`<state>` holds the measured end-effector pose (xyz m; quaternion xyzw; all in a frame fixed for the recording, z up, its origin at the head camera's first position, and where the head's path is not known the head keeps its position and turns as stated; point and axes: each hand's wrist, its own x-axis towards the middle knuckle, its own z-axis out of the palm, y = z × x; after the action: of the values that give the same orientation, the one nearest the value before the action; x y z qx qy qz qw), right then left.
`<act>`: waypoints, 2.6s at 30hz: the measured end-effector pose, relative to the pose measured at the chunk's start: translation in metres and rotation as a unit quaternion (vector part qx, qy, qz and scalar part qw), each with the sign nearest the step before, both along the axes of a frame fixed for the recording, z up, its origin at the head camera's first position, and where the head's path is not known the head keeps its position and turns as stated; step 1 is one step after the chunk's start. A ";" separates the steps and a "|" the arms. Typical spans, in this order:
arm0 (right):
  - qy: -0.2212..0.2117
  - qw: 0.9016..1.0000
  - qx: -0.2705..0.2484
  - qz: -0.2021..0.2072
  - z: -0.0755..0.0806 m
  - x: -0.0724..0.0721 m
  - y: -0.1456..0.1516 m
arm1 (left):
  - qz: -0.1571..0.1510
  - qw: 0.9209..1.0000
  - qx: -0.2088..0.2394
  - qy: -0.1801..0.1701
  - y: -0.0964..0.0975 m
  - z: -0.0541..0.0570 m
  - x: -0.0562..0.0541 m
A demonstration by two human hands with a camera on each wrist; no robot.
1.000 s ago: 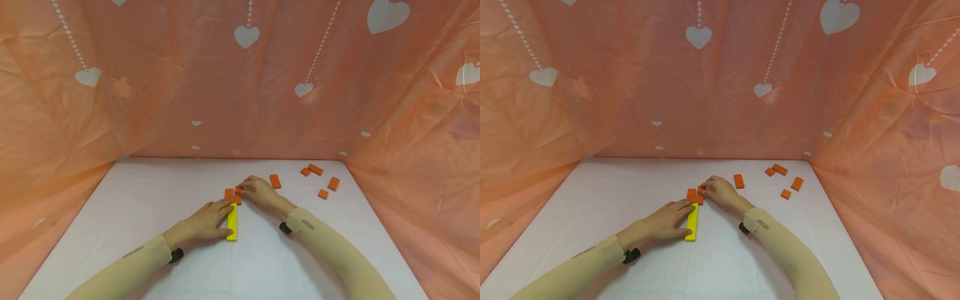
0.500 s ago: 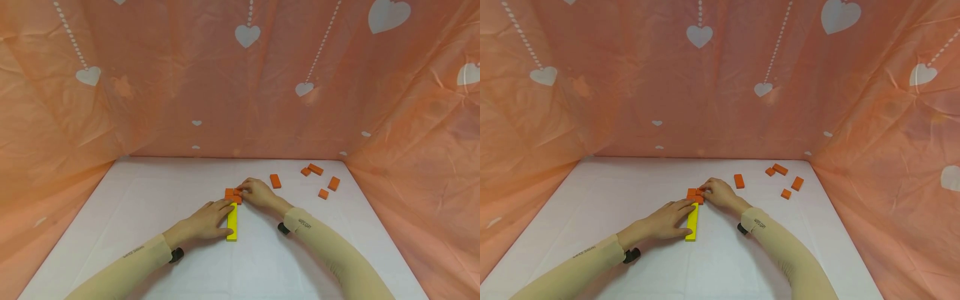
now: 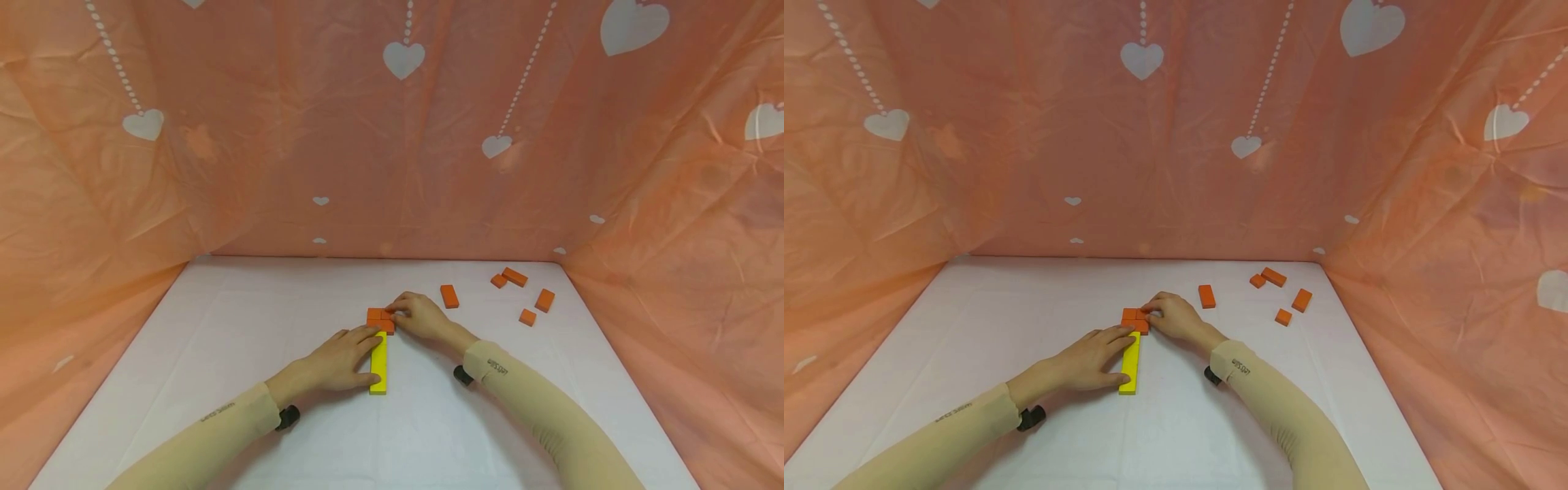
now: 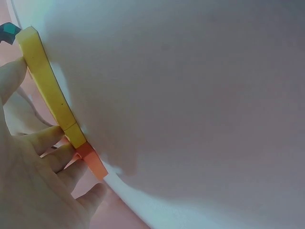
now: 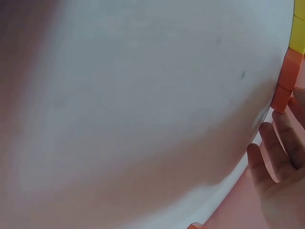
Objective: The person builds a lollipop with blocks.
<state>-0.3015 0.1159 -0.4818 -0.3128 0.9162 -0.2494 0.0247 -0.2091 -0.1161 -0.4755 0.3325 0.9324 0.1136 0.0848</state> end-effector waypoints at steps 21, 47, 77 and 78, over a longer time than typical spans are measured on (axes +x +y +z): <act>-0.006 1.000 0.001 0.002 0.000 0.003 0.003 | 0.004 1.000 -0.001 -0.011 0.001 0.000 0.000; 0.009 0.993 -0.074 -0.090 0.027 -0.022 0.093 | -0.001 1.000 -0.004 -0.010 -0.001 0.000 -0.002; -0.048 0.998 0.011 -0.050 0.012 -0.032 0.125 | 0.004 1.000 0.000 -0.013 -0.001 0.000 -0.001; -0.050 0.997 0.011 -0.052 0.012 -0.032 0.125 | 0.005 1.000 -0.001 -0.013 -0.001 0.000 -0.001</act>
<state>-0.3333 0.2404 -0.4697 -0.2513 0.9315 -0.2560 0.0605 -0.2106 -0.1171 -0.4756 0.3265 0.9328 0.1180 0.0969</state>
